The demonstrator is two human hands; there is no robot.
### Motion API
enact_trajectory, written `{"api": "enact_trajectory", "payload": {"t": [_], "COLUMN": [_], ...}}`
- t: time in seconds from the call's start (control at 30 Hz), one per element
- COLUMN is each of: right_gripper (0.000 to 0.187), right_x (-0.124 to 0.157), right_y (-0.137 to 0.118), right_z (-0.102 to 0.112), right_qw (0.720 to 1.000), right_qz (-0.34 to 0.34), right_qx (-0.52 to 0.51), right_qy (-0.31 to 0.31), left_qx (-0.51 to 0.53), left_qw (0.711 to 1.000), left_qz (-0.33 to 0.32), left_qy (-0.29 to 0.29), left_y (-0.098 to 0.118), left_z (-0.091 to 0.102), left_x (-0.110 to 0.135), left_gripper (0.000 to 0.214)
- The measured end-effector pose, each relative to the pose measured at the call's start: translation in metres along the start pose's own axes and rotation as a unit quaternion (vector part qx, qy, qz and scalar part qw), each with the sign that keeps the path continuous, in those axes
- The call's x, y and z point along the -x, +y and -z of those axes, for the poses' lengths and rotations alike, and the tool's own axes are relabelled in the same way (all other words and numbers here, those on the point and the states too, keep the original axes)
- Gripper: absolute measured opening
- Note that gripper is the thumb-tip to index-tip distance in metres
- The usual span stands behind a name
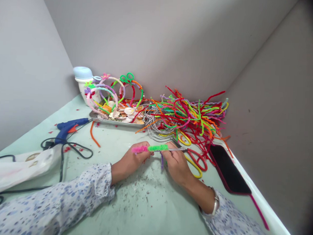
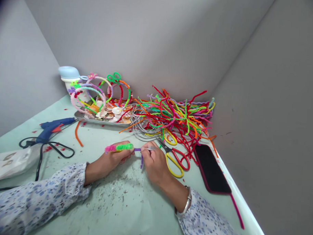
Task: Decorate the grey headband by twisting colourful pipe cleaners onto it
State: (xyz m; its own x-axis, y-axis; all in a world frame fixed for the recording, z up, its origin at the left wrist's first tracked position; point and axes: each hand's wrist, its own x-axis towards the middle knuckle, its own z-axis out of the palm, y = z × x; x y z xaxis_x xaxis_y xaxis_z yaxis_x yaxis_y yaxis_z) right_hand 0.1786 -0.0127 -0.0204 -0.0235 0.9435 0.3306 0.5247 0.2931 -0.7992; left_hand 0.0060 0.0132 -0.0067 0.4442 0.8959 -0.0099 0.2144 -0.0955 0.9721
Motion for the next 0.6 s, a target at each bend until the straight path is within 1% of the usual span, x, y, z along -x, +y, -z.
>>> {"api": "enact_trajectory", "payload": {"t": [0.17, 0.37, 0.5, 0.6], "right_gripper": [0.026, 0.027, 0.027, 0.027], "right_x": [0.0008, 0.0003, 0.0005, 0.0009], "right_y": [-0.0006, 0.0005, 0.0000, -0.0007], "right_z": [0.0004, -0.0012, -0.0013, -0.0010], "right_qw": [1.000, 1.000, 1.000, 1.000], "right_qz": [-0.014, -0.018, -0.013, -0.017], "right_qx": [-0.023, -0.002, 0.016, 0.003], "right_qy": [0.007, 0.004, -0.004, 0.002], "left_qx": [0.021, -0.009, -0.005, 0.000], "left_qw": [1.000, 1.000, 0.999, 0.999], "left_qz": [0.008, 0.014, 0.033, 0.033], "left_qy": [-0.009, 0.003, 0.009, 0.008], "left_y": [-0.0022, 0.0022, 0.0046, 0.0026], "left_z": [0.0002, -0.0006, -0.0022, -0.0022], "left_x": [0.0002, 0.0008, 0.0012, 0.0009], "left_gripper": [0.020, 0.024, 0.027, 0.027]}}
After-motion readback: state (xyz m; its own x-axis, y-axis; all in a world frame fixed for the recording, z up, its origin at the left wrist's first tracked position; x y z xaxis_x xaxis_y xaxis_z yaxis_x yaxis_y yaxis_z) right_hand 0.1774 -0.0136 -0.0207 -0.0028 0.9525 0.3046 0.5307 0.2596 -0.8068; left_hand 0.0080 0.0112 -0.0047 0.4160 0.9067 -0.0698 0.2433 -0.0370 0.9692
